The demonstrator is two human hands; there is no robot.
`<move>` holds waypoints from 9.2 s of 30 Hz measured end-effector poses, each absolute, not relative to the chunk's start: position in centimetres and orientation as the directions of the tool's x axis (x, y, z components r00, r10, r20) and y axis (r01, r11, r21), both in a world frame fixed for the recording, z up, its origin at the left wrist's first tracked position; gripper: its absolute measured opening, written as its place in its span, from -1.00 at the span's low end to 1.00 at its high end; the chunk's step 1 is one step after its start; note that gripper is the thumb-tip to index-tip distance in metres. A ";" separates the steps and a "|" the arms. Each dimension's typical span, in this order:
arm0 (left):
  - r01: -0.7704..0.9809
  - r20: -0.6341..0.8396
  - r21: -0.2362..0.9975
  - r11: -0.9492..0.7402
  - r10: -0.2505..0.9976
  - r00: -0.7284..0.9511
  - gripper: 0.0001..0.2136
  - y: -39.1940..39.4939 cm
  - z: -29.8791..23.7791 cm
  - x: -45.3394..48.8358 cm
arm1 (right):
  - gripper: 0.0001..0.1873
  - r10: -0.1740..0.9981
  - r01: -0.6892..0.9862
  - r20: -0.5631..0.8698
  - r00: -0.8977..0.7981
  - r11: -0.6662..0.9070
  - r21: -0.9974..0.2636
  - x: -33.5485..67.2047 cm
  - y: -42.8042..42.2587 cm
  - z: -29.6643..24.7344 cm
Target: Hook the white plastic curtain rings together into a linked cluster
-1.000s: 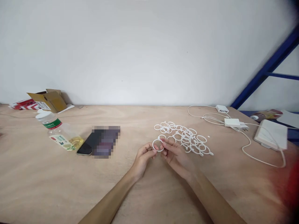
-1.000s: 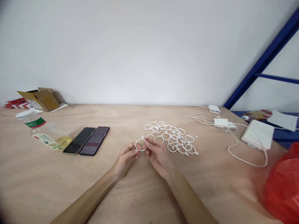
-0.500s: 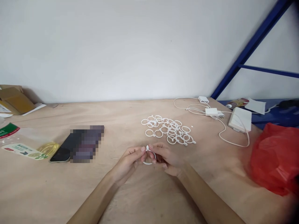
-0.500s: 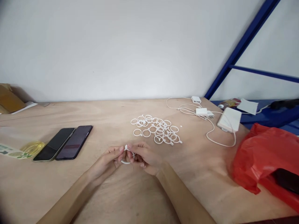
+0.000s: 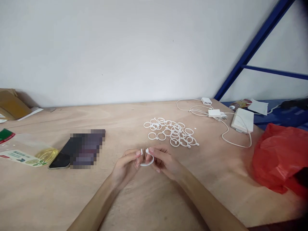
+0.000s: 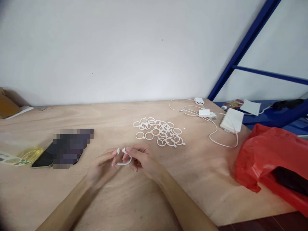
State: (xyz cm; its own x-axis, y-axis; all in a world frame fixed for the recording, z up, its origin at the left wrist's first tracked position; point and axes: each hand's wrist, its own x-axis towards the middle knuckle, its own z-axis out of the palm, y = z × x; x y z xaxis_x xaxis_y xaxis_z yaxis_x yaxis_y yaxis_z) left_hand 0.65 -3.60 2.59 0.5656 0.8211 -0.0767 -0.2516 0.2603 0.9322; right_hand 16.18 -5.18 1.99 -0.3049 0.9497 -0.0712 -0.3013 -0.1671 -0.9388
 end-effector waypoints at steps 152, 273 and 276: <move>0.406 0.356 0.780 -0.476 0.872 0.337 -0.72 -4.0 0.7 0.9 | -0.73 0.985 0.039 -0.021 0.174 -0.028 -0.999 21.6 -2.9 2.5; -0.392 -0.219 0.772 0.501 0.788 0.576 -0.68 -3.5 2.0 1.2 | -0.56 0.900 -0.332 -0.213 -0.380 -0.348 -0.877 15.9 -5.1 2.8; -0.465 -0.186 0.713 0.525 0.781 0.596 -0.68 -3.9 2.3 1.1 | -0.59 0.917 -0.476 -0.173 -0.359 -0.339 -0.811 15.2 -5.5 2.4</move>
State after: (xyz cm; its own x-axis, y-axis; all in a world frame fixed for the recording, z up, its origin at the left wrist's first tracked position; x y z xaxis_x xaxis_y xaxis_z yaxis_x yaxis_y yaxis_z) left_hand 1.08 -3.89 2.34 0.5964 0.7808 -0.1863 -0.4648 0.5251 0.7128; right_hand 15.20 -5.54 2.44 -0.3589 0.9172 -0.1730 -0.4765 -0.3394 -0.8110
